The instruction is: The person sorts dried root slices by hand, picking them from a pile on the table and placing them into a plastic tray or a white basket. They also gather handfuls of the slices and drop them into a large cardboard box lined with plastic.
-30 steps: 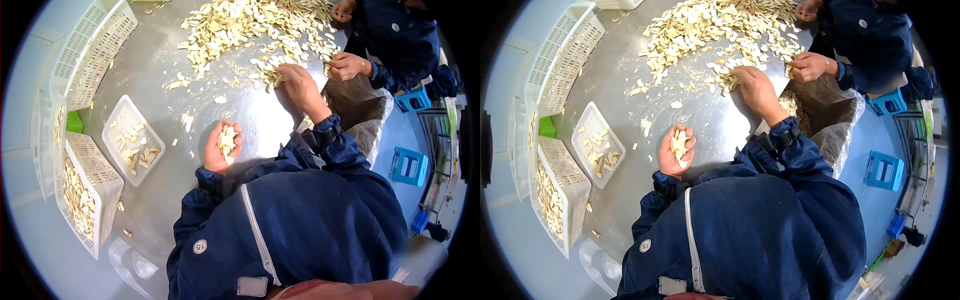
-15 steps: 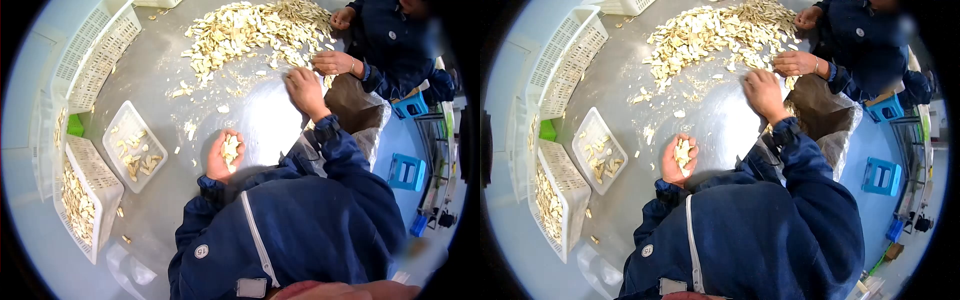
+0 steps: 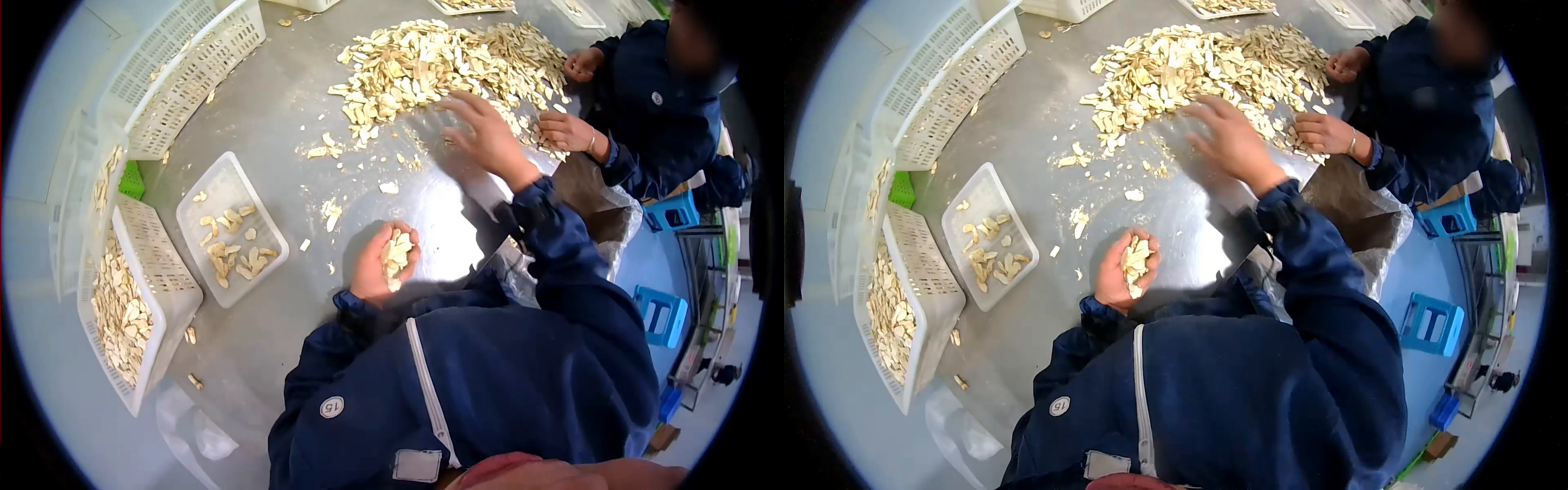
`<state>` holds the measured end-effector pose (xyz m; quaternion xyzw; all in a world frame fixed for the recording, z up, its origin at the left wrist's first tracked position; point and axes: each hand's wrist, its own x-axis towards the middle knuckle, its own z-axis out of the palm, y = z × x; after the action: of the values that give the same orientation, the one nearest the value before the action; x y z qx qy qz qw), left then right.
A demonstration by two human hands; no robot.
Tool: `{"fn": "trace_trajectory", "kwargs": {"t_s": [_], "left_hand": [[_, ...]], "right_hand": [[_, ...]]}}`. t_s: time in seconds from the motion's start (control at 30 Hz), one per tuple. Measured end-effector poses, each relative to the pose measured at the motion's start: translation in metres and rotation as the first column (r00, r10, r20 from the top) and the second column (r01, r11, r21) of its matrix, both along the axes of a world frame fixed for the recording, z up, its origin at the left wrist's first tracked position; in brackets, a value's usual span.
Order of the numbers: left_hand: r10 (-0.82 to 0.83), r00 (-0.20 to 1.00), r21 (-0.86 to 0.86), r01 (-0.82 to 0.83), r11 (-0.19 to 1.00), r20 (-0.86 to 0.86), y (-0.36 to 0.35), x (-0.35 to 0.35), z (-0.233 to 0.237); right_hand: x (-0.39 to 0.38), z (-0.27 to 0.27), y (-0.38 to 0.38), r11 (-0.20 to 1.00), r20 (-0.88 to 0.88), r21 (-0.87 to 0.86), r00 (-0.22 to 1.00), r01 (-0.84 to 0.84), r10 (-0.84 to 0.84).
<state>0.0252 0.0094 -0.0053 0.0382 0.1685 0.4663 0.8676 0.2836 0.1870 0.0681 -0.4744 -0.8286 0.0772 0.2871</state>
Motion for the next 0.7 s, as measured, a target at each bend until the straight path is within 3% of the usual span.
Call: {"fn": "trace_trajectory", "kwargs": {"t_s": [0.1,0.23,0.33,0.4,0.47,0.53,0.57,0.6,0.7], "left_hand": [[0.010,1.000,0.006,-0.010,1.000,-0.007,-0.001,0.000,0.004],[0.015,0.998,0.059,-0.011,0.998,-0.058,0.000,0.001,0.003],[0.006,0.998,0.030,-0.004,1.000,-0.067,0.000,-0.001,0.005],[0.011,0.998,0.029,-0.009,1.000,-0.061,0.000,0.000,0.006],[0.007,0.999,0.029,-0.005,1.000,-0.051,0.000,0.001,0.005],[-0.004,0.999,0.033,0.005,0.999,-0.042,0.000,0.002,0.004],[-0.005,0.999,0.037,0.006,0.999,-0.042,0.000,0.002,0.004],[-0.006,0.999,0.042,0.008,0.999,-0.044,0.001,0.002,0.005],[0.004,0.998,0.051,-0.001,0.999,-0.061,0.001,0.002,0.008]], "right_hand": [[-0.057,-0.015,0.046,0.994,0.166,0.027,0.981,-0.102,0.096],[-0.102,-0.013,0.066,0.999,0.388,0.002,0.921,0.045,-0.043],[-0.090,-0.017,0.058,0.990,0.364,-0.135,0.927,-0.042,0.089],[-0.070,-0.020,0.040,0.967,0.293,-0.110,0.923,-0.228,0.251],[-0.044,-0.009,0.026,0.928,0.085,-0.154,0.931,-0.339,0.354],[-0.021,0.002,0.031,0.978,0.120,-0.181,0.985,-0.101,0.124],[-0.007,0.002,0.042,0.990,0.057,-0.140,0.998,-0.025,0.033],[0.008,-0.007,0.058,0.987,0.173,-0.092,0.978,0.133,-0.115],[0.038,-0.032,0.096,0.974,0.239,0.111,0.946,0.199,-0.221]]}}
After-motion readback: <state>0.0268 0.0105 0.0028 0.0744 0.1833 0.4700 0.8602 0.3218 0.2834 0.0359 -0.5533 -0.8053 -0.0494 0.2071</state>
